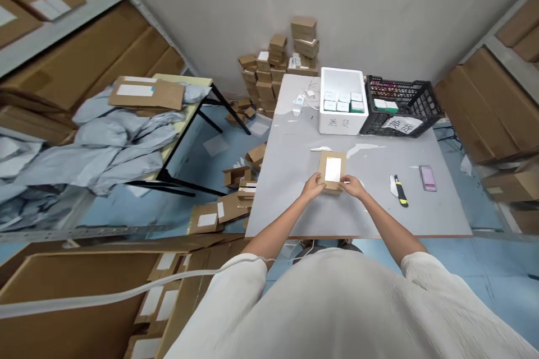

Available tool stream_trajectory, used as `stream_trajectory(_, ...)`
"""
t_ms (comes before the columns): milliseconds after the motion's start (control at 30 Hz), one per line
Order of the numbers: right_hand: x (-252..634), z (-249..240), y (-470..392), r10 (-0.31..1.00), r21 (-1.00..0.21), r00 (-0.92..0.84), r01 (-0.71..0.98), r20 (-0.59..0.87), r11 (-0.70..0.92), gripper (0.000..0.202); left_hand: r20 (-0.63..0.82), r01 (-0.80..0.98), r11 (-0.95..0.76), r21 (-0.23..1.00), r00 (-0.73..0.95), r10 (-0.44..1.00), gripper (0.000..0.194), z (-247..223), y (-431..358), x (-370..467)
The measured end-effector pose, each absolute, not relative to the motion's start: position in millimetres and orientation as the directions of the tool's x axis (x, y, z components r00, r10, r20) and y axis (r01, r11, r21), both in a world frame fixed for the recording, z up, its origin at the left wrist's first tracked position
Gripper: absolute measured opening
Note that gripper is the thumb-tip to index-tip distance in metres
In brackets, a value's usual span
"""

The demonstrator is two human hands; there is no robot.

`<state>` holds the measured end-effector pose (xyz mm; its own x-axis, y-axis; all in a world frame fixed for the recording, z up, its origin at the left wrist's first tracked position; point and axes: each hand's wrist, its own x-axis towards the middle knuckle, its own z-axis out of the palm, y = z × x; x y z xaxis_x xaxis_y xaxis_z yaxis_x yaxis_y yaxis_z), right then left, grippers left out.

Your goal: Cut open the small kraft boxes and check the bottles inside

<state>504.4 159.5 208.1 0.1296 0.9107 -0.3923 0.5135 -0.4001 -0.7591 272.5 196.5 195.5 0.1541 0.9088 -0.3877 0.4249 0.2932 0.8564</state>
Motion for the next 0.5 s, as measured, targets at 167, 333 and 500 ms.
stream_trajectory(167, 604, 203, 136, 0.897, -0.755, 0.209, 0.485, -0.391, -0.442, 0.021, -0.378, 0.453, 0.245, 0.857, 0.232, 0.896, 0.065, 196, 189, 374)
stream_trajectory(333, 677, 185, 116, 0.902, -0.786, 0.208, 0.444, -0.378, -0.431, 0.019, -0.374, 0.496, 0.215, 0.841, 0.247, 0.894, 0.057, 190, 180, 449)
stream_trajectory(500, 713, 172, 116, 0.924, -0.838, 0.141, 0.390, -0.356, -0.383, 0.018, -0.329, 0.554, 0.186, 0.811, 0.171, 0.929, 0.048, 184, 172, 486)
